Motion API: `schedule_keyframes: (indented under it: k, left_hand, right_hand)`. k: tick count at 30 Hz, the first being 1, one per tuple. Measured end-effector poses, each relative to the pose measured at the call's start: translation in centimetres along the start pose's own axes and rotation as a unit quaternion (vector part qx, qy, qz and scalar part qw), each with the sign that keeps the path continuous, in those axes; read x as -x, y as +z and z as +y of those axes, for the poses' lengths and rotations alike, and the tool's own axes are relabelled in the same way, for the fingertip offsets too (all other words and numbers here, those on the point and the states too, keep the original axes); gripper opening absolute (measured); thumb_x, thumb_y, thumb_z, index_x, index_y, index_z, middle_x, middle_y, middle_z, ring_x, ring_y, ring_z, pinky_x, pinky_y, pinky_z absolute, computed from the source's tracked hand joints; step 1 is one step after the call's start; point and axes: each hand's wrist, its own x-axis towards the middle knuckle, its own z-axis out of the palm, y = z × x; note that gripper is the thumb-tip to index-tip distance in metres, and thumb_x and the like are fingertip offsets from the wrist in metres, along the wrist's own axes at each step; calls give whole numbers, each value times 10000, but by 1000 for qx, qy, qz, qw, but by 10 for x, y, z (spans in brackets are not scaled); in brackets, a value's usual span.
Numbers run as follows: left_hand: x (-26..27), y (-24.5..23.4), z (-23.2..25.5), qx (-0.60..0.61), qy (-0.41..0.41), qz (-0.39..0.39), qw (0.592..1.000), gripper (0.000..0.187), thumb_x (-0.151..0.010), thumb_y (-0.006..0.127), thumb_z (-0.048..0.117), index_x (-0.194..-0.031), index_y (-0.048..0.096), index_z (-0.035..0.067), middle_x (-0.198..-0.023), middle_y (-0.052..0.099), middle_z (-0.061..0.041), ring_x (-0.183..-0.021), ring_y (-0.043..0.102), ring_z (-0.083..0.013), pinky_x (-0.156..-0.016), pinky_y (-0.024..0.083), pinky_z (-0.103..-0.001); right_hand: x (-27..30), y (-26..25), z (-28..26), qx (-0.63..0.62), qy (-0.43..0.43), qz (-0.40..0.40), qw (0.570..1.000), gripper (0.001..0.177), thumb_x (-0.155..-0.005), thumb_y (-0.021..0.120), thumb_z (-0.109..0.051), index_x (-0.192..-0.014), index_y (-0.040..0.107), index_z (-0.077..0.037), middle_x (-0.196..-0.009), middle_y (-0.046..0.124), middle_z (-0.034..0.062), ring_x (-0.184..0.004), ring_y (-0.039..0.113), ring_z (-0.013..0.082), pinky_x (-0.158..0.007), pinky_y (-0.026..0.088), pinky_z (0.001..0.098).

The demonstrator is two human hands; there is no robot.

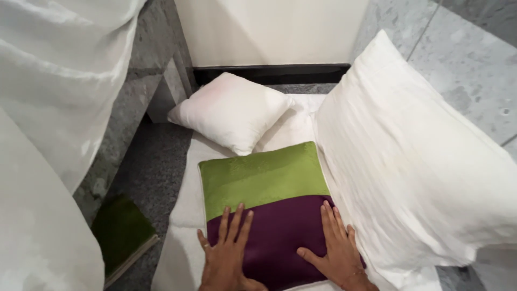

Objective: Changing and arranging pillowcases on pillows on a low bed.

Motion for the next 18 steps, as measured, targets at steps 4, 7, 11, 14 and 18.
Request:
schedule_keyframes:
  k: [4,7,11,14,18]
  left_hand:
    - [-15,46,-19,-92,-13,57,994,1699,-412,994,645,-1615,-127,219,-1727,-183,-35,-1581,-127,-328,-1056,149,-878]
    - [-10,49,-26,-102,-31,72,992,1711,-419,1021,572,-1607,-161,226,-1718,-208,-18,-1574,-129,-326,-1055,136,-873]
    - [4,28,-14,-53,-51,-19,997,1710,-463,1008,581,-1624,-175,158,-1718,-243,-36,-1594,-168,-301,-1136,51,-823]
    - [-8,64,-1,-13,68,40,997,1666,-475,1004,561,-1597,-129,79,-1703,-204,-83,-1580,-157,-308,-1156,-38,-797]
    - [-16,92,13,-50,170,197,964,1508,-519,974,365,-1619,-33,141,-1708,-97,-40,-1564,-69,-275,-1147,-54,-763]
  right_hand:
    - [5,-5,29,12,65,-97,993,1602,-527,872,-786,-1618,-109,-140,-1713,-128,65,-1555,-142,311,-1202,21,564]
    - [16,-1,40,-49,-10,22,998,1615,-426,867,-797,-1597,-6,-108,-1710,-11,109,-1559,-55,344,-1177,87,568]
    - [37,-10,-6,-11,-205,188,960,1451,-572,723,-845,-1539,81,27,-1674,67,246,-1548,24,421,-1162,37,719]
    - [39,36,-12,90,-373,177,906,1101,-850,618,-803,-1596,238,-89,-1676,183,161,-1558,68,362,-1166,66,655]
    - [36,66,-4,181,-409,197,873,915,-938,476,-753,-1586,260,-145,-1678,201,75,-1571,67,311,-1122,54,725]
